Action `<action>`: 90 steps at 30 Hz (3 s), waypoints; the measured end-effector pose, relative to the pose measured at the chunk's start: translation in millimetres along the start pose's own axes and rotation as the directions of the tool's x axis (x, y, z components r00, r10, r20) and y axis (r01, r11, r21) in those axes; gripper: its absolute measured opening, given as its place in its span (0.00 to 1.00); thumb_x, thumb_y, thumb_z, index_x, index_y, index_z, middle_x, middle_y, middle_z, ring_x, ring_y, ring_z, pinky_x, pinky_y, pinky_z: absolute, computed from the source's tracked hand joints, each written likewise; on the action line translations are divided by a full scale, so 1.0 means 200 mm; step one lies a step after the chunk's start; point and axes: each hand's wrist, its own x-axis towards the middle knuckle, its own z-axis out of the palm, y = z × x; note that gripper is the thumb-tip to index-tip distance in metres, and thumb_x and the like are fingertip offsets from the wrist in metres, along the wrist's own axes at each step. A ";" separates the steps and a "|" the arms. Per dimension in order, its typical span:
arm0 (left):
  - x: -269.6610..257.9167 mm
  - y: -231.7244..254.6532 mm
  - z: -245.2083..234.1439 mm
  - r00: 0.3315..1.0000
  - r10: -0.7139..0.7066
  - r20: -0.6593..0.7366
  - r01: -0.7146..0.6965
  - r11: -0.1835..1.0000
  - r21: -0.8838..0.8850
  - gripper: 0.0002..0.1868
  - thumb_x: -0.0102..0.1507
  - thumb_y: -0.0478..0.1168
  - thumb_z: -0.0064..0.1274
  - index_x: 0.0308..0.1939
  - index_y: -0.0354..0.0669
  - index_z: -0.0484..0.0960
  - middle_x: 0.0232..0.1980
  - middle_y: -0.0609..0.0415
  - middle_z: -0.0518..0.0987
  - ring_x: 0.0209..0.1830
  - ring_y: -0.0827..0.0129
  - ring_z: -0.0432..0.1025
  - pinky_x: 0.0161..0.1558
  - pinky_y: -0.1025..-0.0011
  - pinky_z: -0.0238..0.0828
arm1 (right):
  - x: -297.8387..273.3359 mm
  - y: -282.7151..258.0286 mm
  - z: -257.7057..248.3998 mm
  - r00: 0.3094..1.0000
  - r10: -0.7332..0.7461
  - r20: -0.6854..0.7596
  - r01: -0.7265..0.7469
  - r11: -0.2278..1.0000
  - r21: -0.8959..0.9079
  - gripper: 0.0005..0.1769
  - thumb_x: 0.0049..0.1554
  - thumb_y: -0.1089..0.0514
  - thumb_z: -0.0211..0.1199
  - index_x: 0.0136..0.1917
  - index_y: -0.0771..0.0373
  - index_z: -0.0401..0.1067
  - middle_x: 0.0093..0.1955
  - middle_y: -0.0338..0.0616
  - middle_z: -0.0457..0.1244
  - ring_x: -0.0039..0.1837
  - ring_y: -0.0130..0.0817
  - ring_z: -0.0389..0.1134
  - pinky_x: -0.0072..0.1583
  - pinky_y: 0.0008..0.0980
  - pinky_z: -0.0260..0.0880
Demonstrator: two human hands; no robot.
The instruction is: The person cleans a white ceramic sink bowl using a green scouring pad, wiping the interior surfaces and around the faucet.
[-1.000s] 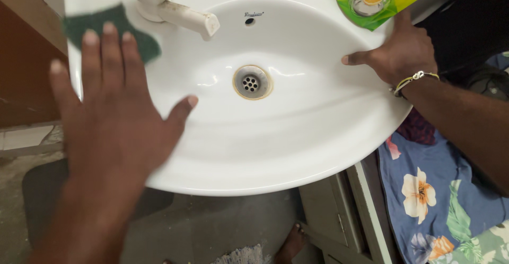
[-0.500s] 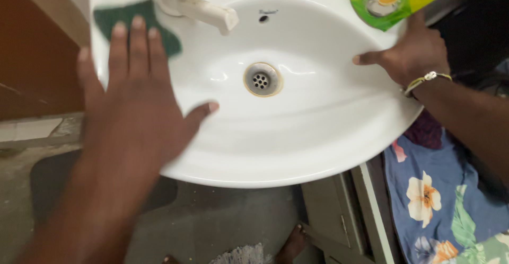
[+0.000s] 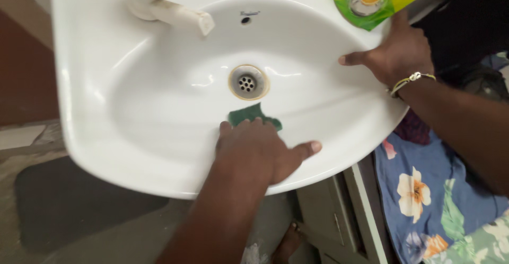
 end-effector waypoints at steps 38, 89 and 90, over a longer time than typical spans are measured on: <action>0.65 -0.10 -0.29 0.600 0.214 -0.770 0.214 0.885 0.413 0.58 0.58 0.72 0.46 0.82 0.53 0.39 0.85 0.62 0.32 0.84 0.62 0.26 0.74 0.39 0.17 | 0.02 -0.03 -0.03 0.994 0.095 0.061 -0.096 0.995 0.015 0.68 0.33 0.37 0.84 0.75 0.67 0.54 0.56 0.60 0.69 0.57 0.58 0.72 0.64 0.45 0.69; 0.07 -0.88 -0.06 0.437 0.110 -0.893 0.347 0.895 0.280 0.62 0.63 0.82 0.34 0.79 0.28 0.52 0.83 0.31 0.50 0.85 0.48 0.38 0.75 0.35 0.20 | 0.01 0.00 0.00 0.999 0.033 0.019 -0.033 0.999 -0.006 0.68 0.36 0.36 0.84 0.76 0.71 0.55 0.58 0.63 0.69 0.58 0.58 0.72 0.64 0.47 0.69; 0.12 -0.89 -0.15 0.480 0.061 -0.875 0.352 0.900 0.255 0.64 0.60 0.82 0.38 0.79 0.30 0.52 0.83 0.33 0.50 0.85 0.49 0.38 0.75 0.35 0.21 | 0.00 0.01 0.00 0.999 0.033 0.019 -0.033 0.999 -0.002 0.68 0.36 0.36 0.84 0.77 0.71 0.55 0.58 0.63 0.69 0.57 0.58 0.72 0.64 0.47 0.69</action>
